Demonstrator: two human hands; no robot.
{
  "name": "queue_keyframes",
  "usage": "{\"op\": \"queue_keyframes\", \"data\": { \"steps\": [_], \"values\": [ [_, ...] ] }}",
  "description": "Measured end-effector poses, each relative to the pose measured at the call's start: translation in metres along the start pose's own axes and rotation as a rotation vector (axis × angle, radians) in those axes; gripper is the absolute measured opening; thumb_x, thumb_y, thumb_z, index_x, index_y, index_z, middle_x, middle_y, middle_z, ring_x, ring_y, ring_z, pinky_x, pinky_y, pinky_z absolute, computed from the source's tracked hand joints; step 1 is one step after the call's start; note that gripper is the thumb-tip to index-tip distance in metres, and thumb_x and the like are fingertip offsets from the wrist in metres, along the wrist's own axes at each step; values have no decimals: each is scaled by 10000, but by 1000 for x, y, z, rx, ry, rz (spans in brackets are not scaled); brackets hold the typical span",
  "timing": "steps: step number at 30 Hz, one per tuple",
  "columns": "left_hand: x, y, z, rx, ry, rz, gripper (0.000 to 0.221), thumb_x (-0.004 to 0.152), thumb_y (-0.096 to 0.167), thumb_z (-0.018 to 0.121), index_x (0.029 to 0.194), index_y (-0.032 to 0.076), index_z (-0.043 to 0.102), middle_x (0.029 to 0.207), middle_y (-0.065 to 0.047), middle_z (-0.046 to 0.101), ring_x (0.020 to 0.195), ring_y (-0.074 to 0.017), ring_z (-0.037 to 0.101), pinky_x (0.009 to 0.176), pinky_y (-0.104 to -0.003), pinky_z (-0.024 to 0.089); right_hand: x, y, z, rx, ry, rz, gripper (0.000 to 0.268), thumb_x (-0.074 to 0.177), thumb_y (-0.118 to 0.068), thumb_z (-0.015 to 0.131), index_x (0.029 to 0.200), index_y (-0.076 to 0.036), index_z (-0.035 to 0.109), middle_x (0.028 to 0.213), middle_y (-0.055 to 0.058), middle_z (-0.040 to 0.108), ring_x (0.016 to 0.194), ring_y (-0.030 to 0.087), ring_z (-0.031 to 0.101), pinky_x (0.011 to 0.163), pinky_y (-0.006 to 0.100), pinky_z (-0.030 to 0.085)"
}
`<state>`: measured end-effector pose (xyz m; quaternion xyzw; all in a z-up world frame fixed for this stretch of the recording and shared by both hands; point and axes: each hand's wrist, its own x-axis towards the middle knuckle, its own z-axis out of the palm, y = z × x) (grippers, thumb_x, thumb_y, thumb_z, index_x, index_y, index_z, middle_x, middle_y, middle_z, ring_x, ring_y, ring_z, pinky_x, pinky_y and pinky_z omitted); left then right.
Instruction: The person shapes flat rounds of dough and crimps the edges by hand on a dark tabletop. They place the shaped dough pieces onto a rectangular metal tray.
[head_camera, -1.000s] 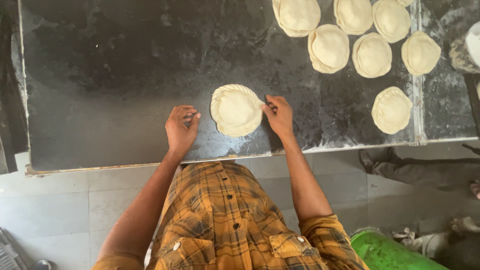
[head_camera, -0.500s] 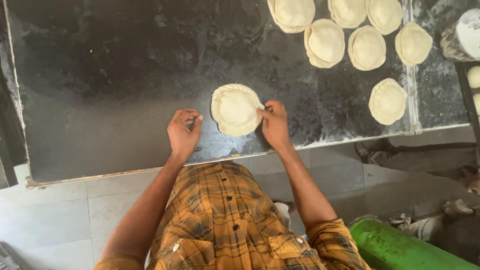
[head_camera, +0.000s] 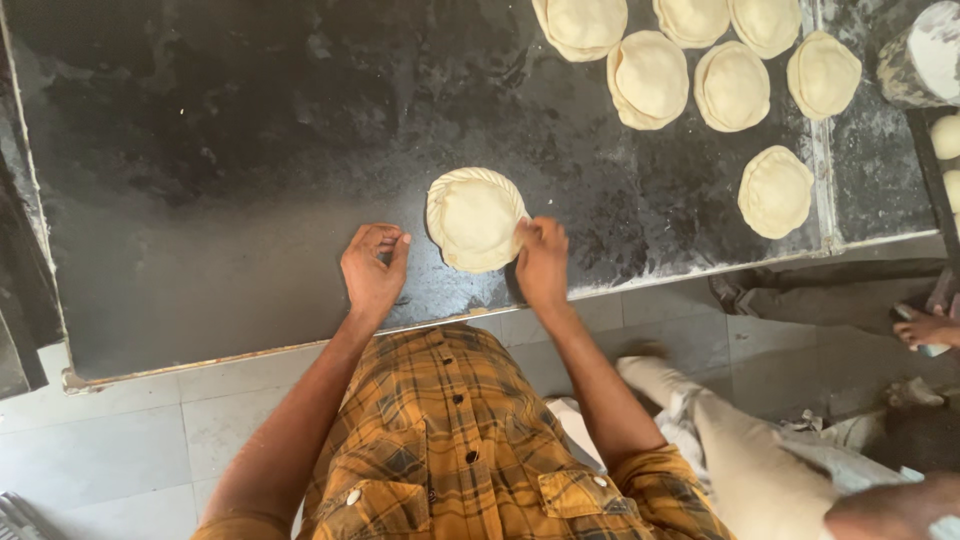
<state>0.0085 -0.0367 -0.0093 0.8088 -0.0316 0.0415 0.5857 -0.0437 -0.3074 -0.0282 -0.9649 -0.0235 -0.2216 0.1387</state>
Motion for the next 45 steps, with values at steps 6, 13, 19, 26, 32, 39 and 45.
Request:
{"op": "queue_keyframes", "data": {
  "steps": [6, 13, 19, 26, 32, 39, 45],
  "values": [
    [2, -3, 2, -31, 4, 3, 95, 919, 42, 743, 955, -35, 700, 1009, -131, 718, 826, -204, 735, 753, -296, 610, 4, 23, 2, 420, -37, 284, 262, 869, 69, 646, 1073, -34, 775, 1137, 132, 642, 875, 209, 674, 757, 322, 540],
    [1, -3, 2, -21, 4, 12, 96, 917, 47, 753, 939, -32, 703, 989, -133, 720, 808, -216, 729, 743, -305, 601, 11, 41, 16, 526, -213, 620, 238, 816, -105, 825, 1030, -21, 765, 948, 79, 730, 796, 171, 692, 706, 294, 534],
    [1, -4, 1, -17, -8, 11, 96, 909, 49, 756, 939, -29, 708, 972, -127, 720, 802, -215, 732, 738, -307, 598, -2, -9, 2, 135, -31, 183, 182, 841, 33, 735, 1015, -7, 769, 982, 126, 661, 900, 305, 638, 784, 416, 504],
    [1, 0, -1, -7, -33, 1, 111, 915, 71, 759, 932, -26, 710, 981, -128, 727, 797, -215, 741, 728, -308, 592, 0, 8, -4, 328, 23, 336, 248, 857, 15, 706, 1094, -28, 767, 1123, 134, 651, 883, 255, 652, 747, 361, 522],
    [2, -2, 0, -3, -37, 12, 108, 916, 74, 759, 937, -22, 712, 972, -122, 725, 794, -216, 735, 730, -310, 593, -9, 30, 25, 510, -73, 677, 225, 822, -89, 850, 1020, -17, 773, 905, 113, 737, 730, 182, 692, 661, 305, 536],
    [2, -4, 0, -21, -32, 16, 119, 913, 91, 762, 932, -16, 714, 954, -115, 726, 786, -221, 732, 732, -310, 594, -18, -45, 2, -145, 6, 174, 287, 789, 25, 703, 1067, 29, 776, 1079, 147, 619, 960, 320, 646, 810, 410, 500],
    [2, -3, -2, -10, -57, -6, 129, 915, 102, 760, 933, -18, 715, 940, -114, 726, 772, -221, 731, 722, -318, 586, -24, -17, 1, 274, 104, 413, 219, 885, 27, 617, 1026, -16, 778, 1183, 164, 627, 985, 260, 677, 815, 342, 536]
  ]
}}
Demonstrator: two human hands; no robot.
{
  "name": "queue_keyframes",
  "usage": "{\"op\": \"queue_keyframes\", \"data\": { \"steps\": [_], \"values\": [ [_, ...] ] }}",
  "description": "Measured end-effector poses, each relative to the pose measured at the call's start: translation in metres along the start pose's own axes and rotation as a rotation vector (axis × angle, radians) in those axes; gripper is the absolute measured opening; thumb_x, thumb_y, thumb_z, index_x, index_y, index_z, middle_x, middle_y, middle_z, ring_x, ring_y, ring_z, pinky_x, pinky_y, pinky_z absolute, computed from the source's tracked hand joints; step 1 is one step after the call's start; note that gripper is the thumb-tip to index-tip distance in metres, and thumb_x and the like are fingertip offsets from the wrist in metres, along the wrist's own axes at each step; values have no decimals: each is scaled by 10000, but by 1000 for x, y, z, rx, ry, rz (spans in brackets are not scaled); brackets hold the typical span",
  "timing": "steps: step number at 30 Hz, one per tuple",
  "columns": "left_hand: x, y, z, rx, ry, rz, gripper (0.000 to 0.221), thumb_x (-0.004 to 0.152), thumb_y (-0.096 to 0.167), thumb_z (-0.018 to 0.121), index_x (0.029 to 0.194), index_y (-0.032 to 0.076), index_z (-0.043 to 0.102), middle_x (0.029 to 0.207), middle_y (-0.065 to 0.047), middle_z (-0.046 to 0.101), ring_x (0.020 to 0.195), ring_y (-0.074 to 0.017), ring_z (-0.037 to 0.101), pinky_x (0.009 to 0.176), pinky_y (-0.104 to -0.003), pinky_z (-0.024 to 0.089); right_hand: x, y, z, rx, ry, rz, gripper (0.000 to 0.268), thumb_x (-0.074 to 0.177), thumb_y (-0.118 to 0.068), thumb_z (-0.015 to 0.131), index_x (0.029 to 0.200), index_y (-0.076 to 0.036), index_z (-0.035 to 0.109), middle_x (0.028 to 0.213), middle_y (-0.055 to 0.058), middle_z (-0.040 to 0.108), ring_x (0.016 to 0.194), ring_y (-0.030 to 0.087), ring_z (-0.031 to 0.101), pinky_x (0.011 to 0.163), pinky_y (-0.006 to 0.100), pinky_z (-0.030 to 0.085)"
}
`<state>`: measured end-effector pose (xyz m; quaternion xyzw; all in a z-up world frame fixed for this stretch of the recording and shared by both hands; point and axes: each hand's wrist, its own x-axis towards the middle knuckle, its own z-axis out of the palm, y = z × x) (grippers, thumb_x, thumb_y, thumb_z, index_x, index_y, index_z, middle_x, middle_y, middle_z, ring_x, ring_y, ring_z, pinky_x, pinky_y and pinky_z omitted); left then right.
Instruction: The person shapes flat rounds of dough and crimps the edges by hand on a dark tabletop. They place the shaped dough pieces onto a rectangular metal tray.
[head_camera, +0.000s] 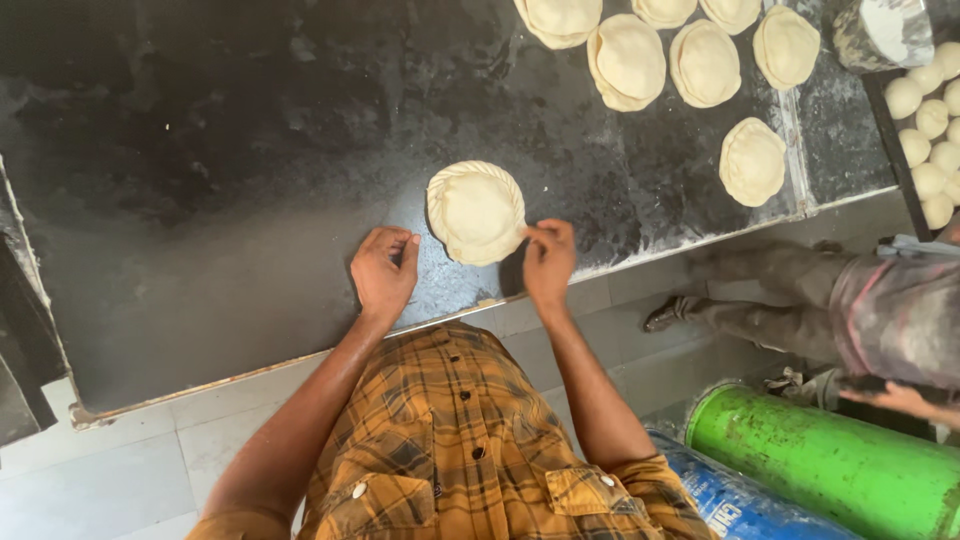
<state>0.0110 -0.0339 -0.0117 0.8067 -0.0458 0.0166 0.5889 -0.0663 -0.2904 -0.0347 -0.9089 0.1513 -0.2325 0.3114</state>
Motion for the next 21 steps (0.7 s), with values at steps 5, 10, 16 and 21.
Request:
{"op": "queue_keyframes", "data": {
  "steps": [5, 10, 16, 21],
  "values": [
    [0, -3, 0, -11, -11, 28, 122, 926, 98, 755, 925, -17, 714, 929, -116, 724, 777, -229, 729, 731, -320, 588, 1, 29, 16, 73, -40, 244, 272, 838, -145, 820, 1056, 6, 759, 973, 135, 714, 756, 205, 682, 685, 338, 535],
    [0, 0, -3, -28, -27, 45, 113, 920, 96, 754, 916, -11, 719, 920, -120, 722, 778, -235, 724, 729, -323, 583, 8, 2, 19, 15, -17, 304, 180, 799, -69, 784, 958, 9, 752, 889, 141, 715, 800, 282, 665, 741, 390, 524],
    [1, 2, -5, -51, -50, 47, 117, 924, 111, 754, 919, 0, 717, 900, -116, 716, 777, -235, 717, 735, -325, 579, -19, -51, 18, -383, 26, -145, 275, 779, 57, 660, 1037, 30, 750, 988, 195, 642, 912, 380, 608, 801, 473, 459],
    [1, 0, -7, -27, -68, 48, 109, 911, 112, 759, 906, 10, 722, 893, -112, 717, 764, -235, 714, 719, -333, 568, -11, -8, 8, 102, 139, 321, 240, 892, -59, 718, 1121, 12, 724, 978, 128, 680, 791, 255, 648, 696, 360, 525]
  ]
}}
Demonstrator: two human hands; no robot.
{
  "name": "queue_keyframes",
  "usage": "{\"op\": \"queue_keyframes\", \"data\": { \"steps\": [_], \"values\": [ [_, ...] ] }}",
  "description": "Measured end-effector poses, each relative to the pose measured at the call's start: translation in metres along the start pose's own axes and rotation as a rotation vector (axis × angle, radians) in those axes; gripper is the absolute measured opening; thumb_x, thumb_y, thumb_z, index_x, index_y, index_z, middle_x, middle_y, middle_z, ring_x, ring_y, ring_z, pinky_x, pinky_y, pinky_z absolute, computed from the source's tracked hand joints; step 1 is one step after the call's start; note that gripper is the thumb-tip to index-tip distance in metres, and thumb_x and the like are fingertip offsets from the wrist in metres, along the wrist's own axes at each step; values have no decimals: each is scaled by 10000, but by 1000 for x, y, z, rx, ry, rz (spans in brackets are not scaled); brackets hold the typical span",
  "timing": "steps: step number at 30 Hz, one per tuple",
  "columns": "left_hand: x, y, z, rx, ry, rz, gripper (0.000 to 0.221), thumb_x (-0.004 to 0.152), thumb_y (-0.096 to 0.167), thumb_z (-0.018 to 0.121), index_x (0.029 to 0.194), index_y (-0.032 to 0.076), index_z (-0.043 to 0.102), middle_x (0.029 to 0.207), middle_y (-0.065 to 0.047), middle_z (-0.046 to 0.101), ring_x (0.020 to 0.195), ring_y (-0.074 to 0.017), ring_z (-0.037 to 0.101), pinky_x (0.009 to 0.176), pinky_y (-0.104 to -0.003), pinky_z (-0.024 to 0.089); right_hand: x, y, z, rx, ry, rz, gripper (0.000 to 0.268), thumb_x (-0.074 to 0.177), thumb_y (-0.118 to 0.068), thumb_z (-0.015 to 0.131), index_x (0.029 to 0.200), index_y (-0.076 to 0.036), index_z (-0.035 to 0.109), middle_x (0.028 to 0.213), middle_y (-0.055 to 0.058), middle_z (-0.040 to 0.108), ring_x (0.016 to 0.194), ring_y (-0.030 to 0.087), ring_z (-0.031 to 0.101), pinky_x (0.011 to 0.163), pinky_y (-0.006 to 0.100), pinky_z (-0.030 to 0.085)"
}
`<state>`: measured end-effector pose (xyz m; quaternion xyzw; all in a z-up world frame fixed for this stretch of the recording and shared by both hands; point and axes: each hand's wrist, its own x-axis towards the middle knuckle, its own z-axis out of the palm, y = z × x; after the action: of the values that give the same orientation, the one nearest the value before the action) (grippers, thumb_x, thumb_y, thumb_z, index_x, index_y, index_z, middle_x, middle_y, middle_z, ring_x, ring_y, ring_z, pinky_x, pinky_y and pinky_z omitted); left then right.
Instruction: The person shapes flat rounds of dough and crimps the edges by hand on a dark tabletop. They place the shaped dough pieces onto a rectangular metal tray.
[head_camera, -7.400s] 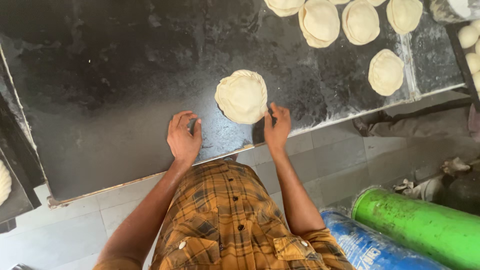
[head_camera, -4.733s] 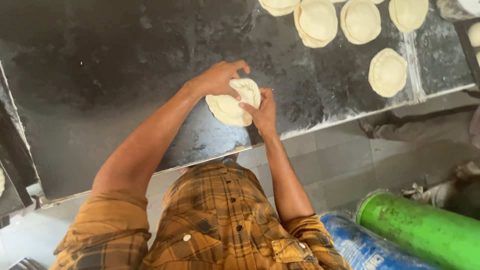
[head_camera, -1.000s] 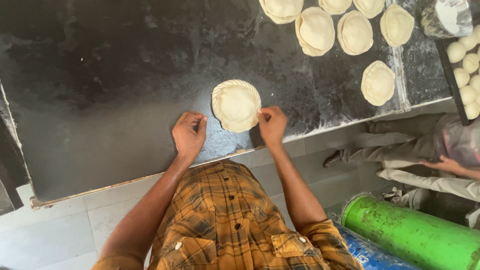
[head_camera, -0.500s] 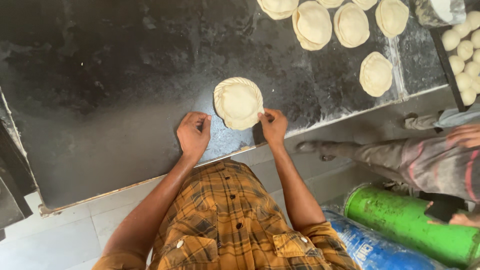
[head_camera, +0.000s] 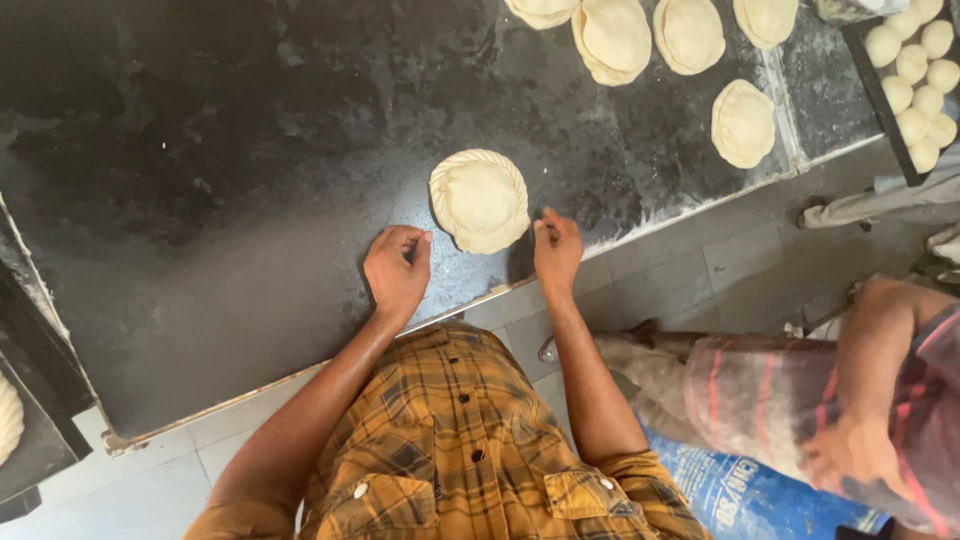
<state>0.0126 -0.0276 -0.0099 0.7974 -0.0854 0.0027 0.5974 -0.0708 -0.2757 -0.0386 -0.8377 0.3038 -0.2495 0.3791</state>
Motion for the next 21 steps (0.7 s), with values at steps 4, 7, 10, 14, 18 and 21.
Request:
{"op": "queue_keyframes", "data": {
  "steps": [4, 7, 10, 14, 18, 21],
  "values": [
    [0, -1, -1, -28, -2, 15, 101, 921, 109, 752, 899, 17, 717, 882, -106, 713, 764, -232, 712, 721, -333, 570, -4, 20, 18, -94, -23, 54, 264, 837, -141, 832, 1030, 21, 753, 901, 122, 714, 733, 202, 689, 673, 314, 539],
    [0, -1, -1, -40, -11, 16, 99, 920, 106, 750, 897, 16, 715, 879, -106, 709, 760, -233, 711, 714, -333, 568, -3, 7, 25, -47, 25, 109, 233, 802, -136, 825, 966, 14, 754, 870, 108, 727, 729, 205, 699, 675, 324, 547],
    [0, -2, -3, -45, -12, 28, 100, 923, 103, 748, 895, 14, 711, 874, -104, 708, 756, -231, 707, 715, -333, 567, -18, -30, 24, -291, 24, -80, 155, 813, -63, 768, 947, 14, 753, 931, 137, 683, 815, 279, 672, 733, 399, 522],
    [0, -3, -3, -43, -24, 45, 102, 924, 100, 747, 885, 15, 708, 876, -106, 705, 767, -237, 698, 723, -339, 565, -50, -60, 25, -725, -36, -332, 278, 823, 50, 664, 1083, 34, 763, 1057, 176, 628, 980, 381, 589, 832, 493, 441],
    [0, -3, -5, -43, -40, 49, 103, 920, 106, 748, 880, 21, 706, 863, -99, 702, 757, -239, 692, 712, -344, 559, -35, -36, 10, -332, -27, -308, 211, 888, 20, 630, 1044, 9, 771, 1094, 180, 628, 1028, 360, 620, 907, 433, 502],
    [0, -4, -5, -42, -41, 55, 102, 918, 109, 747, 876, 27, 702, 859, -93, 698, 758, -242, 683, 705, -348, 554, -27, -12, 13, -110, 53, 127, 269, 886, -137, 761, 1104, 16, 724, 1027, 145, 687, 797, 289, 642, 726, 380, 523]
  ]
}}
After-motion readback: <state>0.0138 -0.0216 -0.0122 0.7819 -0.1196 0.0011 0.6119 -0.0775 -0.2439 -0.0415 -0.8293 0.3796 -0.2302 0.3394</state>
